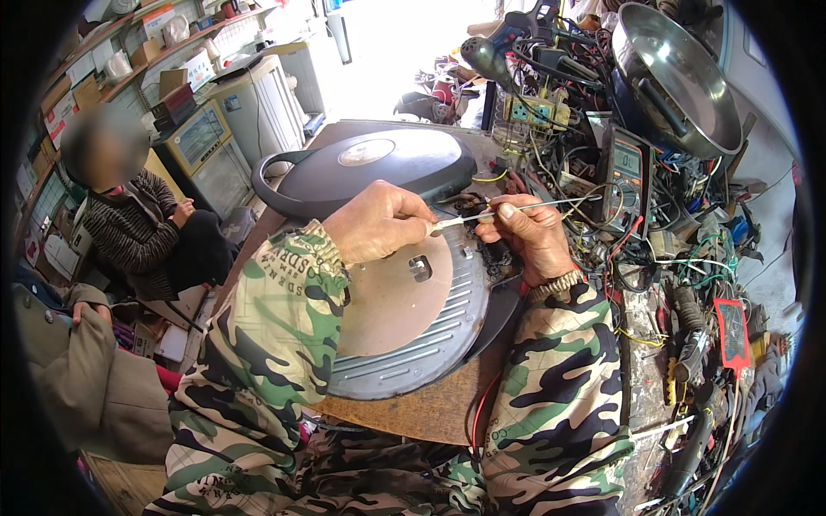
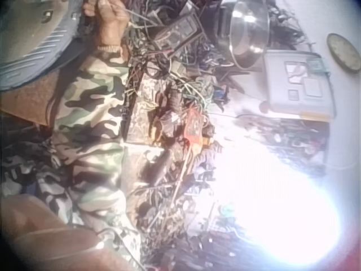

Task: The person repairs an electric kettle by stripping wires, connecting them to terminals, and testing continuity with a multimeter. They use pliers and a screwdriver to manipulate the internal components and secure the connections.

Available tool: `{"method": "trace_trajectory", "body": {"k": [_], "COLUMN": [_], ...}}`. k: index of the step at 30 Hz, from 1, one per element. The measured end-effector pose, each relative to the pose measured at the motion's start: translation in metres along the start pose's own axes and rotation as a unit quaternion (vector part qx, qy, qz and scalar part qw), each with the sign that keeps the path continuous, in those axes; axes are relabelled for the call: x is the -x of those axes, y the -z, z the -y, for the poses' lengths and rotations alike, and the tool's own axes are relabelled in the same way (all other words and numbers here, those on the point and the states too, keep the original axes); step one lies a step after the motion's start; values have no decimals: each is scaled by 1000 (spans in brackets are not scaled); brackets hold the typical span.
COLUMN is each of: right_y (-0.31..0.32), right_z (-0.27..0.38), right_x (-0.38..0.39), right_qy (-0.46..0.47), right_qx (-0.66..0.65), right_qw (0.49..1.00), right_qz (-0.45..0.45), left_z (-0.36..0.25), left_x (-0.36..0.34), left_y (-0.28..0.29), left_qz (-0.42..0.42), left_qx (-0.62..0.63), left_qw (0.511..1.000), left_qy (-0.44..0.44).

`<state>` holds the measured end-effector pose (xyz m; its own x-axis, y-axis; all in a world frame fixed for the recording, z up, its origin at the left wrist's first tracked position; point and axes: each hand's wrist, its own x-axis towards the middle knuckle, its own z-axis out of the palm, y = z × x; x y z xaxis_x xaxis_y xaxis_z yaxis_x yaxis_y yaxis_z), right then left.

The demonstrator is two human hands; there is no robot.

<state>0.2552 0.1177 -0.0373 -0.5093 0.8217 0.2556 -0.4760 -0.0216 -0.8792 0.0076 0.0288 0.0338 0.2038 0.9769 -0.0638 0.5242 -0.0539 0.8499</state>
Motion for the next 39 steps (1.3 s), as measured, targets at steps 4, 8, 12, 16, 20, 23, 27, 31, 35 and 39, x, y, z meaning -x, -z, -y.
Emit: {"method": "trace_trajectory", "body": {"k": [4, 8, 12, 16, 20, 23, 27, 31, 35, 39], "right_y": [5, 0, 2, -3, -3, -3, -5, -8, -6, -8], "right_z": [5, -4, 8, -2, 0, 4, 1, 4, 2, 4], "right_x": [2, -3, 4, -3, -2, -1, -4, -1, -2, -1], "right_qy": [-7, -12, -8, -11, -4, 0, -5, -14, -15, -12], "right_qx": [-2, -22, 1, 3, 11, 31, 47, 38, 24, 30], "right_qw": [1000, 1000, 1000, 1000, 1000, 999, 998, 998, 999, 999], "right_qz": [-6, 9, -18, -7, -2, -18, -29, -48, -29, -26], "left_z": [-4, 0, 0, 1, -3, -3, -10, -6, -16, -24], "left_x": [-2, 5, -6, 0, 1, -2, 0, 2, 6, 8], "left_y": [-8, -9, -15, -10, -9, -11, -19, -20, -18, -19], "left_qz": [-14, -20, -3, 6, 9, -7, -79, -97, -93, -114], "left_qx": [3, -1, 7, -31, -24, -40, -187, -160, -151, -222], "left_qw": [998, 998, 996, 997, 997, 996, 973, 978, 983, 967], "left_qy": [-65, -66, -85, -73, -75, -78, -113, -98, -49, -53]}}
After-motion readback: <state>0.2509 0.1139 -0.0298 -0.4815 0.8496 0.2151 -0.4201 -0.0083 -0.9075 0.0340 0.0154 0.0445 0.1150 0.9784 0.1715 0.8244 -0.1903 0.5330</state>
